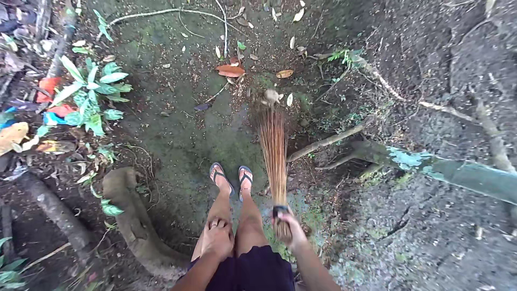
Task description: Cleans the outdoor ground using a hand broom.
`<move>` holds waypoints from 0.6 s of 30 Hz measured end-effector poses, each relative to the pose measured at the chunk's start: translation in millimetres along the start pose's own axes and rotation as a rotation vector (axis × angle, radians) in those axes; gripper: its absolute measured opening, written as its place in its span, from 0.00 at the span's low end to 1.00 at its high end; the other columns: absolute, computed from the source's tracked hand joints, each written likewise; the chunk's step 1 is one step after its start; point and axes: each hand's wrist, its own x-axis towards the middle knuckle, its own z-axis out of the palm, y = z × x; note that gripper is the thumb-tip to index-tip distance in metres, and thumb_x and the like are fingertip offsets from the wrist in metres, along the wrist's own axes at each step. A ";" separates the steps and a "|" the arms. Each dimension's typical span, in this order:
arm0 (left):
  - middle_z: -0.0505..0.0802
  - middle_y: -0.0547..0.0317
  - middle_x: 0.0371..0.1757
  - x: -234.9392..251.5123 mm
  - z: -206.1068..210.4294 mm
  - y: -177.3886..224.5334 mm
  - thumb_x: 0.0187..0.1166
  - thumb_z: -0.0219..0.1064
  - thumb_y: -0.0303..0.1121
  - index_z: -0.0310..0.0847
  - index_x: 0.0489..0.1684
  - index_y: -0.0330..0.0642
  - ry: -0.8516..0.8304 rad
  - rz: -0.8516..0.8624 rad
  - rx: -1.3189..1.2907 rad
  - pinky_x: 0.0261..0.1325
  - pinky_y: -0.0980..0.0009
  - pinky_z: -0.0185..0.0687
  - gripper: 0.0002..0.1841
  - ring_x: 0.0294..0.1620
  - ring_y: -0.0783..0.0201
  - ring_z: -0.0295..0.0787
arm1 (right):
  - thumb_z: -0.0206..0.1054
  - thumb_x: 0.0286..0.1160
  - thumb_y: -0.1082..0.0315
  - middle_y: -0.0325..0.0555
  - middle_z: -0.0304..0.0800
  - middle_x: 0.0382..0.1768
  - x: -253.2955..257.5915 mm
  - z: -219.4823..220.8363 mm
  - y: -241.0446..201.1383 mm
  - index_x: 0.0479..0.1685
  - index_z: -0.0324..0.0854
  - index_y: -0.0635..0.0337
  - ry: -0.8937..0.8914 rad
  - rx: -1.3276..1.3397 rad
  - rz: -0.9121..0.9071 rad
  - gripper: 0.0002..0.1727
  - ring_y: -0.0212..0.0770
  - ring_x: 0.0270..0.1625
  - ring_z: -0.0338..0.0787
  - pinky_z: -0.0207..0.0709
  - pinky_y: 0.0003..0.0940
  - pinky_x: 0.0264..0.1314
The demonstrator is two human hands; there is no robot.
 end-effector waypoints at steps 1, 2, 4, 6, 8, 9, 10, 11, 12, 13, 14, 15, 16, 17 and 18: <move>0.74 0.66 0.87 -0.8 1.2 0.3 0.85 0.48 0.54 0.78 0.78 0.63 -0.005 -0.004 0.002 0.91 0.37 0.39 0.26 0.94 0.52 0.52 | 0.74 0.52 0.62 0.55 0.88 0.43 -21.0 -6.7 12.5 0.88 0.45 0.49 0.040 -0.004 0.015 0.55 0.47 0.34 0.92 0.88 0.41 0.31; 0.74 0.66 0.87 -1.3 2.4 1.5 0.85 0.48 0.54 0.78 0.79 0.64 -0.009 -0.005 0.005 0.91 0.38 0.39 0.26 0.94 0.52 0.51 | 0.75 0.51 0.62 0.55 0.88 0.43 -36.1 -8.0 22.0 0.90 0.42 0.47 0.068 0.023 0.016 0.59 0.47 0.33 0.92 0.88 0.41 0.31; 0.74 0.67 0.87 -1.1 0.9 3.4 0.86 0.48 0.54 0.77 0.79 0.66 -0.005 -0.005 0.014 0.91 0.37 0.39 0.26 0.94 0.52 0.51 | 0.71 0.61 0.62 0.54 0.87 0.42 -36.3 3.5 28.0 0.84 0.51 0.49 0.071 0.150 -0.013 0.45 0.46 0.33 0.92 0.88 0.40 0.32; 0.75 0.68 0.86 -1.1 3.0 3.5 0.85 0.48 0.54 0.77 0.79 0.67 -0.002 -0.006 0.022 0.91 0.37 0.39 0.25 0.94 0.52 0.50 | 0.60 0.77 0.62 0.50 0.88 0.37 1.4 24.1 6.8 0.61 0.68 0.55 0.021 0.331 -0.017 0.17 0.42 0.33 0.91 0.89 0.37 0.35; 0.75 0.70 0.86 0.7 6.0 1.2 0.85 0.48 0.54 0.77 0.79 0.70 0.001 -0.005 0.030 0.91 0.37 0.38 0.25 0.94 0.53 0.50 | 0.52 0.84 0.61 0.49 0.88 0.33 52.4 56.5 -35.9 0.49 0.73 0.59 -0.029 0.454 0.023 0.12 0.40 0.31 0.92 0.91 0.33 0.35; 0.75 0.70 0.86 2.8 6.0 -0.3 0.86 0.48 0.53 0.76 0.79 0.71 0.001 -0.004 0.036 0.91 0.37 0.38 0.25 0.94 0.53 0.50 | 0.50 0.86 0.60 0.49 0.88 0.31 73.8 74.2 -54.0 0.47 0.73 0.61 -0.067 0.422 0.042 0.13 0.40 0.30 0.91 0.90 0.32 0.33; 0.75 0.71 0.86 3.1 7.1 -0.7 0.86 0.47 0.53 0.76 0.80 0.72 -0.002 -0.001 0.047 0.91 0.38 0.38 0.25 0.94 0.54 0.50 | 0.50 0.87 0.62 0.50 0.87 0.31 90.1 85.8 -65.1 0.47 0.72 0.62 -0.109 0.369 0.056 0.12 0.40 0.29 0.91 0.89 0.32 0.33; 0.75 0.71 0.86 1.1 9.2 0.0 0.86 0.45 0.52 0.75 0.80 0.72 -0.010 0.001 0.057 0.92 0.38 0.38 0.25 0.94 0.55 0.51 | 0.50 0.86 0.63 0.51 0.86 0.32 100.5 87.3 -68.6 0.49 0.70 0.62 -0.144 0.318 0.053 0.11 0.41 0.29 0.90 0.89 0.33 0.32; 0.75 0.72 0.86 0.4 8.9 0.9 0.87 0.45 0.52 0.75 0.80 0.71 -0.012 0.000 0.062 0.92 0.39 0.38 0.25 0.94 0.55 0.51 | 0.53 0.84 0.65 0.52 0.85 0.34 105.7 81.4 -68.3 0.56 0.68 0.61 -0.170 0.244 0.028 0.11 0.42 0.29 0.90 0.88 0.34 0.30; 0.75 0.72 0.86 0.8 7.3 1.0 0.87 0.45 0.52 0.76 0.80 0.71 -0.007 -0.001 0.067 0.92 0.39 0.38 0.25 0.94 0.55 0.52 | 0.57 0.78 0.66 0.52 0.84 0.37 104.4 70.5 -66.4 0.69 0.63 0.58 -0.202 0.148 -0.003 0.21 0.43 0.31 0.89 0.87 0.35 0.30; 0.75 0.71 0.86 1.6 6.1 0.6 0.87 0.45 0.51 0.76 0.80 0.71 -0.005 -0.002 0.066 0.92 0.39 0.38 0.25 0.94 0.55 0.52 | 0.62 0.71 0.66 0.53 0.84 0.40 94.6 58.5 -63.3 0.81 0.55 0.53 -0.220 0.056 -0.030 0.35 0.44 0.32 0.89 0.86 0.36 0.30; 0.75 0.71 0.86 1.4 6.1 0.5 0.87 0.46 0.51 0.76 0.80 0.71 -0.004 -0.002 0.063 0.92 0.39 0.39 0.25 0.94 0.55 0.52 | 0.67 0.63 0.65 0.53 0.85 0.42 77.6 47.6 -59.7 0.89 0.45 0.50 -0.236 -0.012 -0.043 0.48 0.44 0.33 0.90 0.87 0.37 0.31; 0.75 0.72 0.86 0.3 7.0 0.4 0.87 0.46 0.52 0.76 0.79 0.71 -0.007 -0.001 0.064 0.92 0.40 0.39 0.25 0.94 0.55 0.52 | 0.72 0.57 0.65 0.54 0.86 0.43 55.3 39.2 -55.2 0.92 0.39 0.48 -0.234 -0.046 -0.048 0.57 0.45 0.33 0.90 0.88 0.39 0.32; 0.75 0.72 0.86 -0.3 6.4 0.8 0.87 0.45 0.52 0.77 0.79 0.71 -0.009 0.000 0.069 0.92 0.40 0.39 0.25 0.94 0.56 0.52 | 0.76 0.53 0.65 0.56 0.87 0.45 32.0 33.7 -50.2 0.93 0.37 0.49 -0.221 -0.050 -0.059 0.62 0.47 0.35 0.91 0.89 0.42 0.35; 0.75 0.72 0.86 0.0 5.6 1.8 0.87 0.45 0.52 0.77 0.79 0.71 -0.005 0.004 0.072 0.92 0.40 0.39 0.25 0.94 0.56 0.52 | 0.78 0.51 0.67 0.58 0.87 0.46 10.6 31.0 -44.1 0.93 0.37 0.50 -0.191 -0.031 -0.077 0.63 0.49 0.36 0.92 0.90 0.44 0.38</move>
